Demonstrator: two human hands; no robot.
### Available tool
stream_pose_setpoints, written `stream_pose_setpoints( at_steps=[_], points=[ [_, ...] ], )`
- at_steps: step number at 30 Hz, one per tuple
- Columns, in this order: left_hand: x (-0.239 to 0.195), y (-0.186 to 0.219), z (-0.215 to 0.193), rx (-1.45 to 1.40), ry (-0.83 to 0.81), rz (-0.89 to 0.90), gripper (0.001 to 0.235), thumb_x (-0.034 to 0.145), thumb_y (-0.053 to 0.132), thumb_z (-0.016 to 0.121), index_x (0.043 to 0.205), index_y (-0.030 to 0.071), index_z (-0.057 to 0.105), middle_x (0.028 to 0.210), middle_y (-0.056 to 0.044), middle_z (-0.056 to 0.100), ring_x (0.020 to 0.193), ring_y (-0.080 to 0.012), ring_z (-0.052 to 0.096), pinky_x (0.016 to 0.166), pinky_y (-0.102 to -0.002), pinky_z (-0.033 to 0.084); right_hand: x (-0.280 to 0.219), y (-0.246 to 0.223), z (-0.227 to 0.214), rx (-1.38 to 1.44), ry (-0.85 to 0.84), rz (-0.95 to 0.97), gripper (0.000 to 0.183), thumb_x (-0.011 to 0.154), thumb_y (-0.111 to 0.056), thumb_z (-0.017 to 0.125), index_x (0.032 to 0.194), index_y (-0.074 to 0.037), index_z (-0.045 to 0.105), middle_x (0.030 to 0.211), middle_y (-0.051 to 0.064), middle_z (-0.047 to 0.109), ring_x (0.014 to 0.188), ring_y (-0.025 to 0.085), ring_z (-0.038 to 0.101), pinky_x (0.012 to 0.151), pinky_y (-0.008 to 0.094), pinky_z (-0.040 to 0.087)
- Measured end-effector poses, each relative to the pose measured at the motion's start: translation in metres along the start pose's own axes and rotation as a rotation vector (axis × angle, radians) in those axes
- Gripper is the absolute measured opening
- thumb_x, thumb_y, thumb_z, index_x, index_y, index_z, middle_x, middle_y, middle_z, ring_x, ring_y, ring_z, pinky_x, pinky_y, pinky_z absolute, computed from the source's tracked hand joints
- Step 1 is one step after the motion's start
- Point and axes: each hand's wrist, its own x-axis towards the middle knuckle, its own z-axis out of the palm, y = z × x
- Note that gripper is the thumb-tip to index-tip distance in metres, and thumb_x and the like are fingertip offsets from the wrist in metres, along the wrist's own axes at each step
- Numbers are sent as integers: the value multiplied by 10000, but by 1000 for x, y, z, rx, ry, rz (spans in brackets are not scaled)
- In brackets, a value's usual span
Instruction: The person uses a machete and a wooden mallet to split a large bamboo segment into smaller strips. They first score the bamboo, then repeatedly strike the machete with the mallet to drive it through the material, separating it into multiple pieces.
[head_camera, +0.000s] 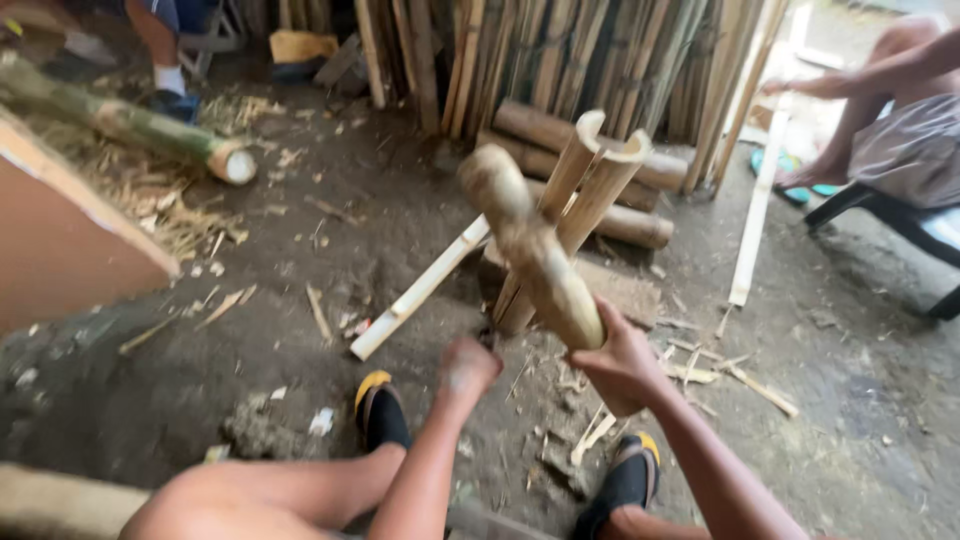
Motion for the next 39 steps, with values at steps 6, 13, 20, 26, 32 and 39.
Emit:
stream_pose_setpoints(
  at_steps=[6, 13, 20, 26, 32, 39],
  points=[
    [-14, -14, -10, -35, -86, 12, 376, 817, 323, 725, 981, -14, 745, 1027, -277, 728, 1018, -412, 724, 889, -455, 590, -18, -36, -82, 338, 304, -583, 1062, 671, -153, 825, 1579, -42, 284, 1278, 207, 629, 1061, 306, 729, 858, 453, 609],
    [-12, -27, 0, -8, -39, 49, 388, 795, 333, 747, 956, -20, 765, 1031, -314, 706, 1037, -449, 692, 918, -482, 565, 3, -65, -113, 48, 512, -464, 865, 821, -297, 793, 1501, -49, 319, 1073, 190, 683, 888, 278, 723, 802, 414, 634],
    [-16, -51, 15, -1, -116, -12, 391, 802, 332, 736, 967, -22, 761, 1055, -302, 716, 1039, -429, 702, 904, -469, 576, 2, 30, 54, -106, -104, 71, 1001, 696, -165, 812, 1553, -209, 296, 1075, 221, 734, 837, 306, 767, 810, 399, 645],
    [-9, -60, 23, -14, -94, -38, 403, 819, 348, 727, 985, -19, 756, 1082, -286, 725, 1037, -412, 710, 887, -461, 582, -12, -18, 11, 229, 41, -75, 981, 657, -228, 861, 1512, -131, 392, 1180, 186, 714, 908, 271, 771, 782, 411, 676],
    [-7, -48, 24, 16, -193, -98, 430, 867, 397, 662, 1007, 3, 759, 1082, -251, 744, 1018, -384, 740, 880, -453, 603, -5, -54, -89, 498, 590, -829, 897, 860, -381, 866, 1464, 26, 342, 1232, 188, 629, 996, 275, 754, 856, 431, 633],
    [10, -61, 44, 24, -144, -135, 446, 823, 359, 703, 1062, -16, 750, 1172, -284, 686, 1121, -430, 669, 966, -450, 554, 11, 31, 61, -388, -115, 162, 976, 787, -273, 774, 1622, -156, 281, 1163, 199, 718, 923, 295, 742, 770, 380, 599]
  ],
)
